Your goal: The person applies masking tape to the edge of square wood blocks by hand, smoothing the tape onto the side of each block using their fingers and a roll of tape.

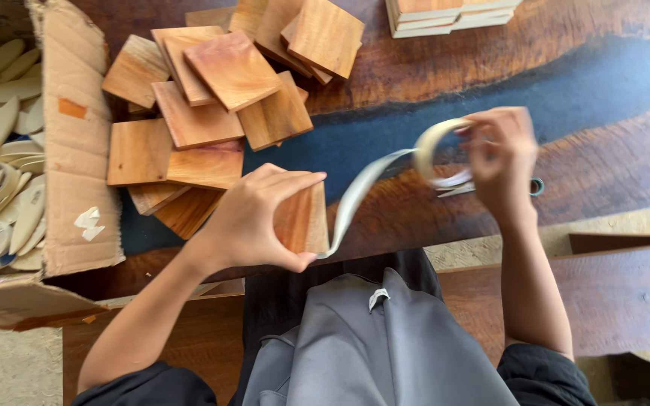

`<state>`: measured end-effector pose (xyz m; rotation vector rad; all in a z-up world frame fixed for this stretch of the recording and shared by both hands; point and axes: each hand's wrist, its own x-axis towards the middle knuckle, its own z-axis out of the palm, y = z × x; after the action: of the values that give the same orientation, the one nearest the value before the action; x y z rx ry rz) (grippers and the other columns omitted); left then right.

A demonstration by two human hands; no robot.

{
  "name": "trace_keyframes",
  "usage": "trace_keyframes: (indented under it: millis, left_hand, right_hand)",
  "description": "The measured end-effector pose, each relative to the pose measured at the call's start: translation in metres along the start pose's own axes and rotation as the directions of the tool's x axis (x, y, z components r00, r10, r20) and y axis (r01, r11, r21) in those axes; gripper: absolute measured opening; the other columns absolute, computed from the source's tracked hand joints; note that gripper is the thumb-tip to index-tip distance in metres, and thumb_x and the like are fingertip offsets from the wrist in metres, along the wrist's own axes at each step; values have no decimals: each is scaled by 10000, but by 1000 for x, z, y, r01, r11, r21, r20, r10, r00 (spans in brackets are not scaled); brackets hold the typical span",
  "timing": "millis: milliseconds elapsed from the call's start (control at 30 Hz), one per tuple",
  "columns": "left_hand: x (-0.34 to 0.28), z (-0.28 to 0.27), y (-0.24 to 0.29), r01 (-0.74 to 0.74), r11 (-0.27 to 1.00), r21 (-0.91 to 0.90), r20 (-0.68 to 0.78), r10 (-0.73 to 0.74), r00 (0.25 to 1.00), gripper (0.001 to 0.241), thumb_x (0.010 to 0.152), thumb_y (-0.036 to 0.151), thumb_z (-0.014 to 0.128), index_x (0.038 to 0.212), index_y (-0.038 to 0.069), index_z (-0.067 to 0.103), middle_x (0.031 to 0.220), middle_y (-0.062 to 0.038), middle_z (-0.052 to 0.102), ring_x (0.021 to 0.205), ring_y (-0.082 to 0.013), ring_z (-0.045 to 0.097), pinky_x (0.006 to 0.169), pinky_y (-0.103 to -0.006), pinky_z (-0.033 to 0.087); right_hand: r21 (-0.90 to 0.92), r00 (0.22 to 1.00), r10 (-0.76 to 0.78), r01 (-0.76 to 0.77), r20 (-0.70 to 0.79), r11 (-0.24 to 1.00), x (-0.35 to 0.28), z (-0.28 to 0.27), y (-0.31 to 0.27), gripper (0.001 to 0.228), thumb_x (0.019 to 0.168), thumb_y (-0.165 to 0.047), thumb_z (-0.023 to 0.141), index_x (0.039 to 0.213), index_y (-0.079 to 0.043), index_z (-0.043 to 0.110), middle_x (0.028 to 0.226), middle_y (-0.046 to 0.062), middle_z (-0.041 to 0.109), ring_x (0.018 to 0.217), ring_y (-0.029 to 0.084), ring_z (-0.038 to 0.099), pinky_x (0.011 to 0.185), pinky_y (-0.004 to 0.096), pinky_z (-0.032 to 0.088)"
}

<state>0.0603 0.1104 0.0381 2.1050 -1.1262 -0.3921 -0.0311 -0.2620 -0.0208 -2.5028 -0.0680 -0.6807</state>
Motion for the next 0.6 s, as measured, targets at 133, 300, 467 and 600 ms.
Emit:
trace_keyframes:
  millis: [133, 300, 467, 600]
  left_hand:
    - [-5, 6, 7, -187, 980, 72, -185, 197, 963, 948, 536, 418, 923, 1360, 77, 601, 1287, -62, 703, 1000, -258, 611, 923, -378, 529]
    - [-3, 16, 9, -191, 966, 174, -289, 236, 928, 982, 506, 442, 922, 1355, 98, 570, 1250, -38, 690, 943, -245, 598, 875, -378, 513]
    - [15, 24, 7, -198, 952, 232, -345, 271, 899, 1019, 487, 473, 931, 1365, 100, 571, 1244, -51, 690, 904, -274, 604, 910, -395, 492]
    - [25, 39, 8, -160, 949, 272, -411, 265, 872, 1044, 476, 511, 937, 1374, 137, 558, 1204, -65, 685, 947, -276, 596, 869, -396, 484]
  right_hand:
    - [176, 949, 285, -260, -136, 949, 4, -10, -8, 68, 1155, -3, 461, 1165, 2, 529, 820, 94, 690, 609, 184, 636, 595, 294, 524]
    - [87, 967, 170, -156, -188, 984, 19, 2, -12, 283, 1099, 130, 443, 1271, 58, 657, 913, 152, 712, 627, 189, 675, 498, 284, 545]
    - [90, 923, 313, -300, -222, 950, 47, 11, -3, 281, 1067, 40, 413, 1112, 3, 687, 835, 56, 663, 544, 137, 632, 455, 273, 555]
    - [-28, 911, 215, -240, -352, 970, 56, 15, 14, 306, 1054, 55, 400, 1073, -4, 700, 872, 69, 740, 535, 167, 664, 471, 294, 500]
